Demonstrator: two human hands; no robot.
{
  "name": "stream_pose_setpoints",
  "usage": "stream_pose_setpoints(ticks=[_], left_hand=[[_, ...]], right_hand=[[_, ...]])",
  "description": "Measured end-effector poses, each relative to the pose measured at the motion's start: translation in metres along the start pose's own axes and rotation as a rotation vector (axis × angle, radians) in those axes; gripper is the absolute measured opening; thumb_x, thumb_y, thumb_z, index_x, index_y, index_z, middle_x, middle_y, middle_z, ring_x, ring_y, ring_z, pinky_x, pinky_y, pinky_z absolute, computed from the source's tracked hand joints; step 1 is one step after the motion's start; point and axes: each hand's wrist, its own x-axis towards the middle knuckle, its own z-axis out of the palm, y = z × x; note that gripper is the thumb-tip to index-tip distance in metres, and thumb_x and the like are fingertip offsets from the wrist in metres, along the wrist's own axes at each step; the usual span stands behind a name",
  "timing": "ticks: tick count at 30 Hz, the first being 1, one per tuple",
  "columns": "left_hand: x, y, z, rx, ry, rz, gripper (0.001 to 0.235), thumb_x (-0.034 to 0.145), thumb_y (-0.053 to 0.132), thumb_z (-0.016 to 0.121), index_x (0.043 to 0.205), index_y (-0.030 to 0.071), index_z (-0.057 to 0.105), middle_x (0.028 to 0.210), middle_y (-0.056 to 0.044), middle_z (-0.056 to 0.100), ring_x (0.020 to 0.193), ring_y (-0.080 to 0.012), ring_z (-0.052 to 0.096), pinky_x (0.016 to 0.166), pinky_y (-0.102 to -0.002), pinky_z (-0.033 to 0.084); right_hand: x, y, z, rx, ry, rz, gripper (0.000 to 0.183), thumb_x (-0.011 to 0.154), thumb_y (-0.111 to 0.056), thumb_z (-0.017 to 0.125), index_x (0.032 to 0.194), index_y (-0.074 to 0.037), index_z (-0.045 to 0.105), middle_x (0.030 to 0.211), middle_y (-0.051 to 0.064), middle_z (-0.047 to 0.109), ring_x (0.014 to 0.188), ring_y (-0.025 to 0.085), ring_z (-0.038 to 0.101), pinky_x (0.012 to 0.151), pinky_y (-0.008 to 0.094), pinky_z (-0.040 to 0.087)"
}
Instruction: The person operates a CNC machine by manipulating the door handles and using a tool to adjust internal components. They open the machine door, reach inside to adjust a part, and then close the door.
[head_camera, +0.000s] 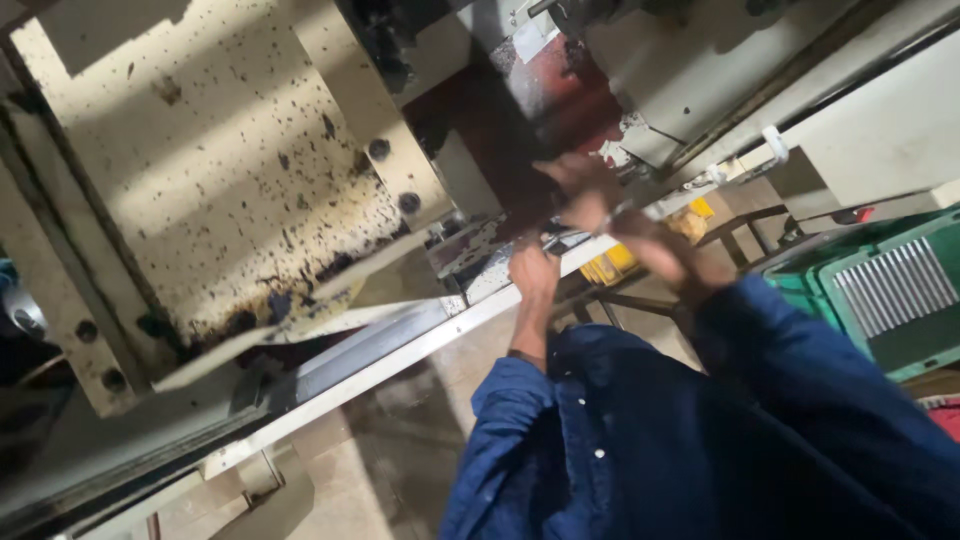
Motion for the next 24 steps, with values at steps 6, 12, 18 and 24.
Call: stream_pose_setpoints(ticks=[6,12,18,24], left_hand=[[-0.018,0.019,-0.061,-0.051,0.081,0.184,0.02,0.08,0.007,0.069,0.1,0.006,0.067,0.094,-0.018,0.068,0.09,-0.0392,0.065,0.077,-0.05,0.051],[-0.062,0.056,-0.137,-0.11,0.031,0.111,0.027,0.08,-0.003,0.059,0.104,0.006,0.066,0.1,-0.018,0.072,0.095,-0.0406,0.068,0.08,-0.049,0.052],[-0.134,0.013,-0.2,-0.058,-0.062,-0.409,0.049,0.086,0.005,0.059,0.134,0.01,0.06,0.106,-0.028,0.067,0.096,-0.0465,0.067,0.082,-0.052,0.052],[-0.24,-0.088,-0.326,0.727,0.359,-0.579,0.091,0.069,0.019,0.075,0.151,-0.005,0.043,0.149,-0.042,0.03,0.112,-0.0533,0.063,0.089,-0.051,0.056]], right_hand=[[-0.062,-0.042,-0.031,0.006,-0.18,0.018,0.071,0.059,-0.016,0.074,0.129,-0.013,0.061,0.11,0.015,0.07,0.101,0.038,0.069,0.084,0.052,0.05],[-0.096,-0.075,-0.043,0.356,-0.332,0.093,0.037,0.088,-0.018,0.069,0.125,-0.014,0.065,0.104,0.019,0.073,0.099,0.042,0.069,0.086,0.052,0.052],[-0.144,-0.057,-0.036,0.524,-0.082,0.435,0.023,0.098,-0.024,0.067,0.114,-0.007,0.07,0.099,0.018,0.074,0.088,0.033,0.072,0.079,0.042,0.056],[-0.169,0.066,-0.079,0.145,0.935,0.337,0.033,0.111,-0.026,0.055,0.128,0.001,0.062,0.119,0.02,0.072,0.098,0.035,0.071,0.085,0.045,0.058]])
